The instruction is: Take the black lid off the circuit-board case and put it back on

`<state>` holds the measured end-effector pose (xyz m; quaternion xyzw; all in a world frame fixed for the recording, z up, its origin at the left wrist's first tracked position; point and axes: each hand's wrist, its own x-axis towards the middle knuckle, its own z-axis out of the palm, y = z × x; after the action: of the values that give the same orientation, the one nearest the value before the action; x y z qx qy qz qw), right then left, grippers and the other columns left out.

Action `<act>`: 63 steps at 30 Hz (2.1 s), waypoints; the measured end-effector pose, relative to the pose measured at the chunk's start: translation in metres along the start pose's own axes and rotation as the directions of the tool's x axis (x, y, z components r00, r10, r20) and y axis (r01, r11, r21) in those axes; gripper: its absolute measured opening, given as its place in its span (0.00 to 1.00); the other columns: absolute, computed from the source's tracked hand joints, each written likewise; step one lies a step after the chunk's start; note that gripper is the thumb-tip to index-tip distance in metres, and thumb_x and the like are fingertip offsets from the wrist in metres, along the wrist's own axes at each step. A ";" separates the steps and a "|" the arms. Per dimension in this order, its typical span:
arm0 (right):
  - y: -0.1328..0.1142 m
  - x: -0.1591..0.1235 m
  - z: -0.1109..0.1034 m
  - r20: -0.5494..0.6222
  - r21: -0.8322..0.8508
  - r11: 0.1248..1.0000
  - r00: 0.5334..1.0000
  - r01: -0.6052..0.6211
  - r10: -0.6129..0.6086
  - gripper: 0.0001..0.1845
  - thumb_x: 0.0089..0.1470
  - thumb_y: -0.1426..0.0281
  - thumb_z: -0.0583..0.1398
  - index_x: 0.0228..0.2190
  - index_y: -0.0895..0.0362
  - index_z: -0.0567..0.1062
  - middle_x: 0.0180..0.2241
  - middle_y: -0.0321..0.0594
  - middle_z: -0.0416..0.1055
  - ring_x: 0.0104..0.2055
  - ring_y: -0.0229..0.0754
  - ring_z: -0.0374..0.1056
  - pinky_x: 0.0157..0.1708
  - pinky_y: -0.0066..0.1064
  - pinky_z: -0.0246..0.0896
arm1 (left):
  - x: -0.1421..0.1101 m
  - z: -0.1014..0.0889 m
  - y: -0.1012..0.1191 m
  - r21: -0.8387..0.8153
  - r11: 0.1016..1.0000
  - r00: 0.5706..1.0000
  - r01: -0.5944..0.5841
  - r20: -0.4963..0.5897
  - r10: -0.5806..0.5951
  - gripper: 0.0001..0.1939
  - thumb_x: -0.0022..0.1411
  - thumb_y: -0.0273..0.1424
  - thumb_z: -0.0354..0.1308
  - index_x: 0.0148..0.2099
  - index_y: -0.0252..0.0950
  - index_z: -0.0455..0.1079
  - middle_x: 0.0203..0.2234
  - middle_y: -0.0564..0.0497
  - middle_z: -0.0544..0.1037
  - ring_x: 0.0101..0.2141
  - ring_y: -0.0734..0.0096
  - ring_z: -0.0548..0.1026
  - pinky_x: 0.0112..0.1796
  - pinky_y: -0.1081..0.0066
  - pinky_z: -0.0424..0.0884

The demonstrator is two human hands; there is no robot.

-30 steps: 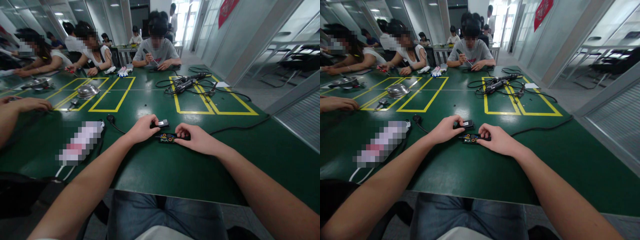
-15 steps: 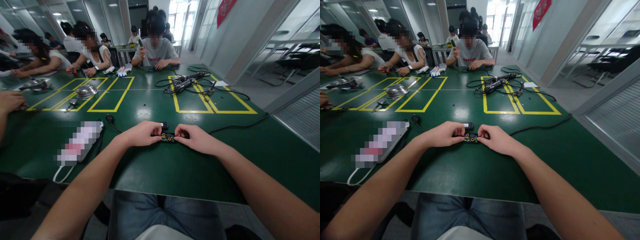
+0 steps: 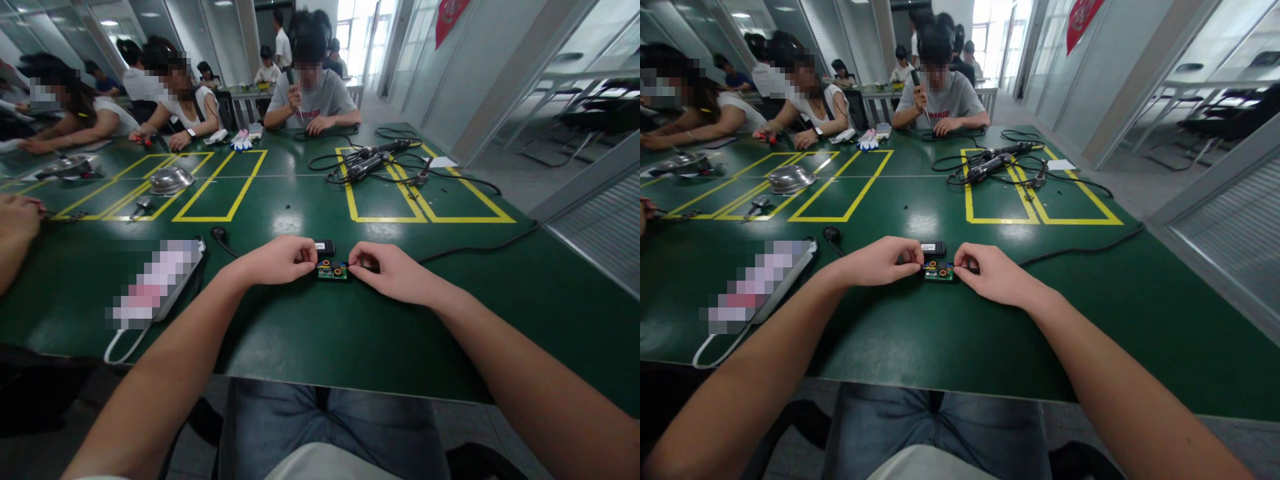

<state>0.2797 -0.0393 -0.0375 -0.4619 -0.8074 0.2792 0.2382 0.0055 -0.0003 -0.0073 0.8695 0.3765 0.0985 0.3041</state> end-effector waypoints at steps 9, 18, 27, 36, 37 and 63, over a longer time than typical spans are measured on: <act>0.003 0.000 -0.003 0.024 0.020 1.000 1.000 -0.021 0.021 0.06 0.61 0.65 0.63 0.34 0.53 0.79 0.30 0.38 0.78 0.31 0.43 0.70 0.33 0.35 0.63 | 0.001 -0.005 -0.009 -0.063 0.998 0.999 -0.004 0.041 0.007 0.01 0.65 0.26 0.64 0.38 0.35 0.77 0.29 0.52 0.83 0.31 0.68 0.80 0.35 0.72 0.71; 0.007 0.002 -0.003 -0.007 0.034 0.999 1.000 0.010 -0.010 0.05 0.59 0.67 0.65 0.31 0.53 0.81 0.31 0.39 0.80 0.32 0.43 0.73 0.36 0.35 0.68 | 0.003 -0.003 -0.008 0.067 0.995 0.997 -0.070 -0.040 0.073 0.04 0.61 0.24 0.65 0.34 0.36 0.80 0.32 0.52 0.81 0.34 0.67 0.78 0.40 0.68 0.72; 0.004 0.001 0.002 -0.063 0.008 0.999 0.998 0.033 -0.032 0.03 0.58 0.69 0.63 0.35 0.53 0.78 0.31 0.38 0.77 0.32 0.44 0.71 0.37 0.37 0.69 | 0.015 0.019 -0.015 0.224 0.974 0.937 -0.023 -0.335 0.099 0.14 0.67 0.29 0.65 0.54 0.38 0.81 0.56 0.43 0.82 0.58 0.51 0.78 0.63 0.49 0.71; 0.006 0.000 0.001 -0.147 0.013 1.000 0.989 0.019 -0.017 0.19 0.56 0.70 0.64 0.50 0.53 0.74 0.42 0.42 0.80 0.35 0.45 0.72 0.37 0.39 0.70 | 0.014 0.016 -0.015 0.138 0.990 0.941 -0.024 -0.331 0.069 0.16 0.69 0.30 0.66 0.58 0.39 0.81 0.50 0.46 0.87 0.51 0.56 0.83 0.57 0.56 0.77; 0.007 0.000 0.001 -0.154 0.018 1.000 0.988 0.020 -0.017 0.22 0.54 0.72 0.64 0.52 0.53 0.74 0.45 0.44 0.80 0.36 0.45 0.73 0.37 0.38 0.70 | 0.012 0.015 -0.013 0.108 0.993 0.941 -0.047 -0.328 0.081 0.17 0.68 0.30 0.67 0.58 0.39 0.81 0.50 0.46 0.87 0.50 0.57 0.83 0.56 0.56 0.77; 0.003 0.000 -0.002 -0.011 -0.040 0.999 0.999 0.031 -0.032 0.13 0.57 0.65 0.72 0.44 0.53 0.85 0.42 0.42 0.83 0.42 0.50 0.78 0.46 0.40 0.72 | 0.009 0.018 0.008 0.173 0.975 0.985 -0.143 -0.068 0.157 0.18 0.68 0.32 0.71 0.59 0.38 0.82 0.47 0.44 0.85 0.47 0.55 0.82 0.54 0.58 0.75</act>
<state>0.2830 -0.0378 -0.0386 -0.4556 -0.8186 0.2563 0.2380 0.0242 -0.0062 -0.0172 0.9131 0.3288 0.1245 0.2063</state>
